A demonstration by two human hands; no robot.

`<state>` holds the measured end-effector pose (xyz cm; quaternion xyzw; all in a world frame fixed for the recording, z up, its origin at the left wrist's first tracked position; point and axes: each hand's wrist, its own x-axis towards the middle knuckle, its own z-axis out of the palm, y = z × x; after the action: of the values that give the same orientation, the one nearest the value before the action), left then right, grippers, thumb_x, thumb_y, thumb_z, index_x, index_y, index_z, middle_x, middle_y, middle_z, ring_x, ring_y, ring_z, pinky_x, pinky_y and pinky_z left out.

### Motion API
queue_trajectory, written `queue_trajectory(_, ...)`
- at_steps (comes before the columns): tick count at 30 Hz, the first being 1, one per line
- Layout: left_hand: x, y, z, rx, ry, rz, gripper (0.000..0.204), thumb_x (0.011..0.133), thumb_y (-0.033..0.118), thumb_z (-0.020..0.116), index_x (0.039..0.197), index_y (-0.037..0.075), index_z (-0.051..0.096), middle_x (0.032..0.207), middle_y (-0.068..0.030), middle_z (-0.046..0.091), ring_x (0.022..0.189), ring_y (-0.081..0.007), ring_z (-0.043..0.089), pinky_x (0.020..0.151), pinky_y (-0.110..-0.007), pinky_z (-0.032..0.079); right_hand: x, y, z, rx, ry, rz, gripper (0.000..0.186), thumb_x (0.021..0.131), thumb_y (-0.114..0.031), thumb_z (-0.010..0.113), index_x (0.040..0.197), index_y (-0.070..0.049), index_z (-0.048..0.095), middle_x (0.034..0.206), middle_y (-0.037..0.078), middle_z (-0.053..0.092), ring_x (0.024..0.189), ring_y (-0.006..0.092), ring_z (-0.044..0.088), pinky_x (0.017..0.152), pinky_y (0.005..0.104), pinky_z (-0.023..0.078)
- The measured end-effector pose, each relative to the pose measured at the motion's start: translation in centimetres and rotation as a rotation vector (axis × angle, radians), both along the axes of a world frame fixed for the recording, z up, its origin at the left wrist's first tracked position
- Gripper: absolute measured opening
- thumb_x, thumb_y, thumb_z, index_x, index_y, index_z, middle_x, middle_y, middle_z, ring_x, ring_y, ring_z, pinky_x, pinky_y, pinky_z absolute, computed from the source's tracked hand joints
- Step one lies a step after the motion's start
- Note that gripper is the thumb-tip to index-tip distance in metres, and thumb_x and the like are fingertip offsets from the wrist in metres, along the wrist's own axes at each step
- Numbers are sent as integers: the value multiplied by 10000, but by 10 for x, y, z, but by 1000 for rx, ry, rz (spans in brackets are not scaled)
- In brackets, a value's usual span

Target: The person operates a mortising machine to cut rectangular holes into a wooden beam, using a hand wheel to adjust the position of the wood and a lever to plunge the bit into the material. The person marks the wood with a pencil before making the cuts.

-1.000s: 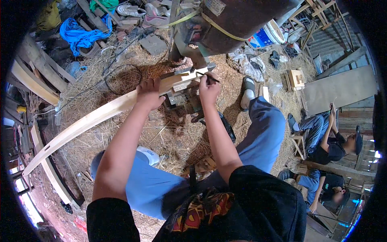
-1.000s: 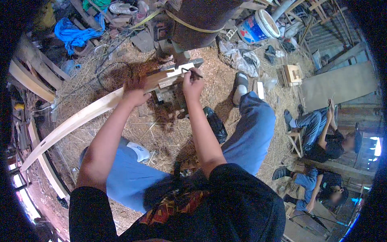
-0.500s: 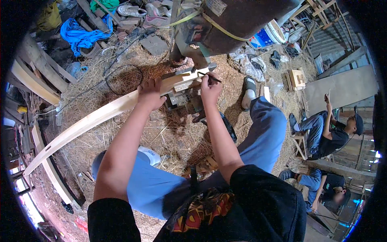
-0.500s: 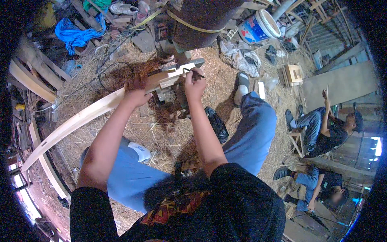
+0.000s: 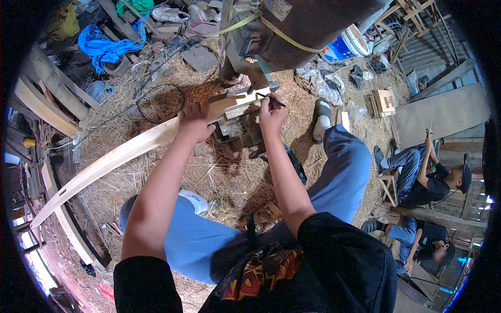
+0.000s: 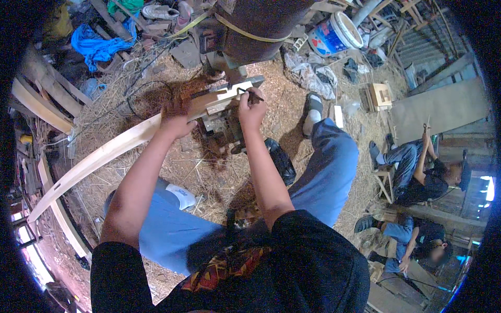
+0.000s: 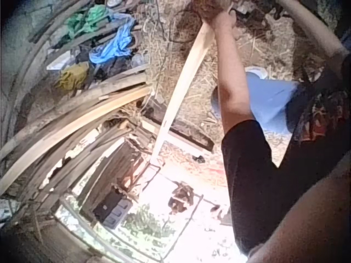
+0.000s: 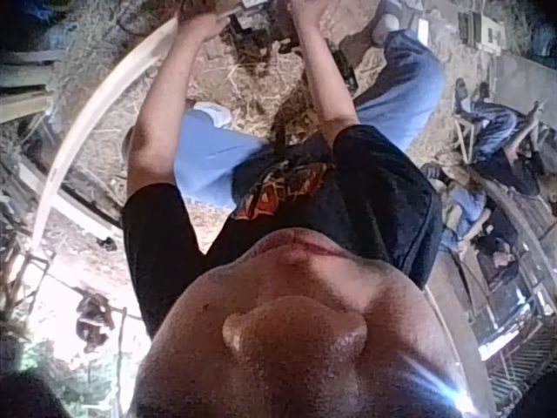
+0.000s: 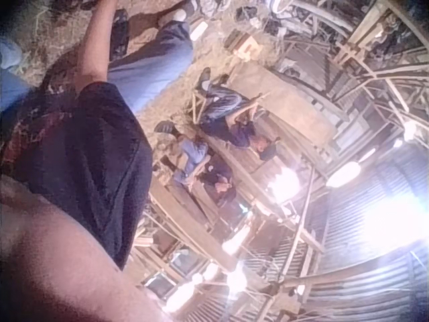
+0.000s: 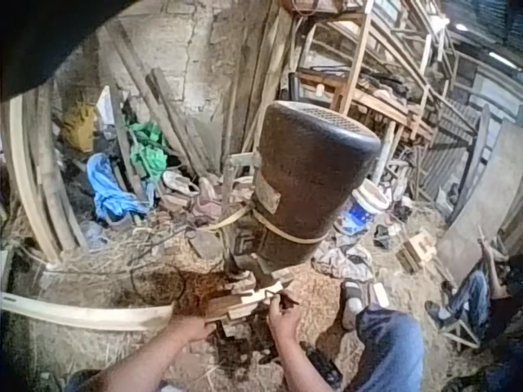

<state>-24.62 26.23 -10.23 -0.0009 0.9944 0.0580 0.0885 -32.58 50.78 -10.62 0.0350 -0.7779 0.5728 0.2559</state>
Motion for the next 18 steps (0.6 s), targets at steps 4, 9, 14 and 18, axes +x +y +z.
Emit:
queue_trajectory(4,2,5,20,-7,-78,19,940,847,482,690,1570,134,200,1566,-186,326,1384,-402,397,1106,-607,317,8,-1,5,100,-45,8,131,937,-117,625,1000,-3,644,698,86,636,643,148,621,623,311,502)
queue_trajectory(9,1,6,23,12,-102,30,944,857,488,681,1581,139,186,1579,-189,306,1414,-404,364,1132,-608,292,10,0,12,-2,-86,32,118,939,-75,606,1002,21,636,792,112,671,724,158,659,665,306,515)
queue_trajectory(14,0,3,9,39,-79,28,942,865,487,672,1586,139,177,1582,-190,300,1431,-401,339,1151,-594,273,15,-3,20,-13,-123,4,134,920,-81,629,1009,17,645,808,138,674,701,175,645,654,305,508)
queue_trajectory(18,-5,-2,-4,95,-144,17,932,865,472,679,1581,136,187,1564,-190,319,1422,-399,341,1155,-584,268,20,-6,18,145,-100,96,131,898,-67,638,1006,5,656,809,134,670,696,200,637,658,319,507)
